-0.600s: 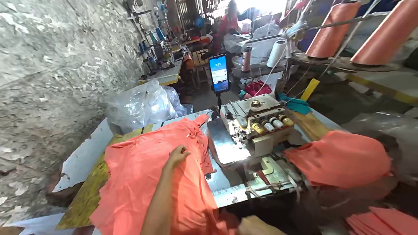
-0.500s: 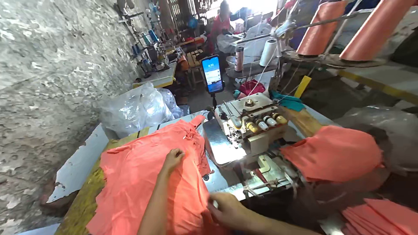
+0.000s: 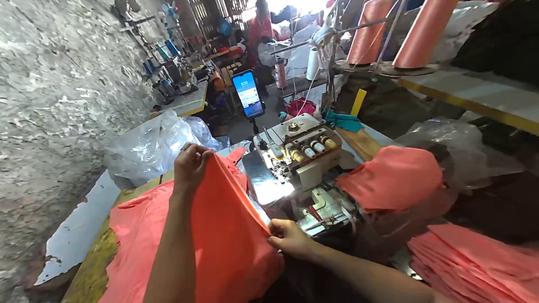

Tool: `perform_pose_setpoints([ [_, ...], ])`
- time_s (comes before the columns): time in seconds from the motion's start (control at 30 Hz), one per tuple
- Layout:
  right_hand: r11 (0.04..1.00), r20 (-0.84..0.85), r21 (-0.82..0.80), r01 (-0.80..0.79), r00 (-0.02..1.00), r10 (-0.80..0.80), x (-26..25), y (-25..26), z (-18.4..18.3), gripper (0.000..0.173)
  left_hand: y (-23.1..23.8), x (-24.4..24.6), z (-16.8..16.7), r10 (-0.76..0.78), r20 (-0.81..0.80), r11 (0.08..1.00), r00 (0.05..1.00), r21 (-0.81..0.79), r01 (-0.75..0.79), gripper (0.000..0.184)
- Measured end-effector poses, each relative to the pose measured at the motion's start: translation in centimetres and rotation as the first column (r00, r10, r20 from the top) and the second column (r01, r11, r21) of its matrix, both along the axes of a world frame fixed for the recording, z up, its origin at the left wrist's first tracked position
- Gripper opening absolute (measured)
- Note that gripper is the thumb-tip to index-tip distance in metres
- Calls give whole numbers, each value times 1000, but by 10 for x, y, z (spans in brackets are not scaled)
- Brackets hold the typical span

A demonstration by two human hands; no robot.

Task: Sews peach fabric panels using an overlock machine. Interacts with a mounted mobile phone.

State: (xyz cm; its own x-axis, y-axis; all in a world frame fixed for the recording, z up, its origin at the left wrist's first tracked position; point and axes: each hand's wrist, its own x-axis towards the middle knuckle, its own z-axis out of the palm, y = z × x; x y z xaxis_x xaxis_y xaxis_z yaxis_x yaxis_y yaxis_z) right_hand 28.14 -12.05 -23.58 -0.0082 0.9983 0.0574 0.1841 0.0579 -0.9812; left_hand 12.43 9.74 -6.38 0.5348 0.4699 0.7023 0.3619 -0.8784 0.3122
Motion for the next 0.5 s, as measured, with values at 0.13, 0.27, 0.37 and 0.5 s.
perform_pose_setpoints([
  [0.13, 978, 32, 208, -8, 999, 1, 26, -78, 27, 16, -26, 46, -30, -129, 160, 946, 979, -276, 170, 11],
  [0.27, 996, 43, -92, 21, 999, -18, 42, -99, -18, 18, -39, 90, -94, 21, -209, 882, 978, -456, -116, 19],
  [0.37, 972, -13, -228, 58, 998, -62, 44, -96, -46, 19, -58, 105, -107, 203, -276, 841, 940, -443, -312, 23],
  [0.5, 967, -53, -254, -11, 999, -3, 34, -98, -66, 19, -86, 105, -115, 299, -234, 912, 925, -216, -349, 20],
])
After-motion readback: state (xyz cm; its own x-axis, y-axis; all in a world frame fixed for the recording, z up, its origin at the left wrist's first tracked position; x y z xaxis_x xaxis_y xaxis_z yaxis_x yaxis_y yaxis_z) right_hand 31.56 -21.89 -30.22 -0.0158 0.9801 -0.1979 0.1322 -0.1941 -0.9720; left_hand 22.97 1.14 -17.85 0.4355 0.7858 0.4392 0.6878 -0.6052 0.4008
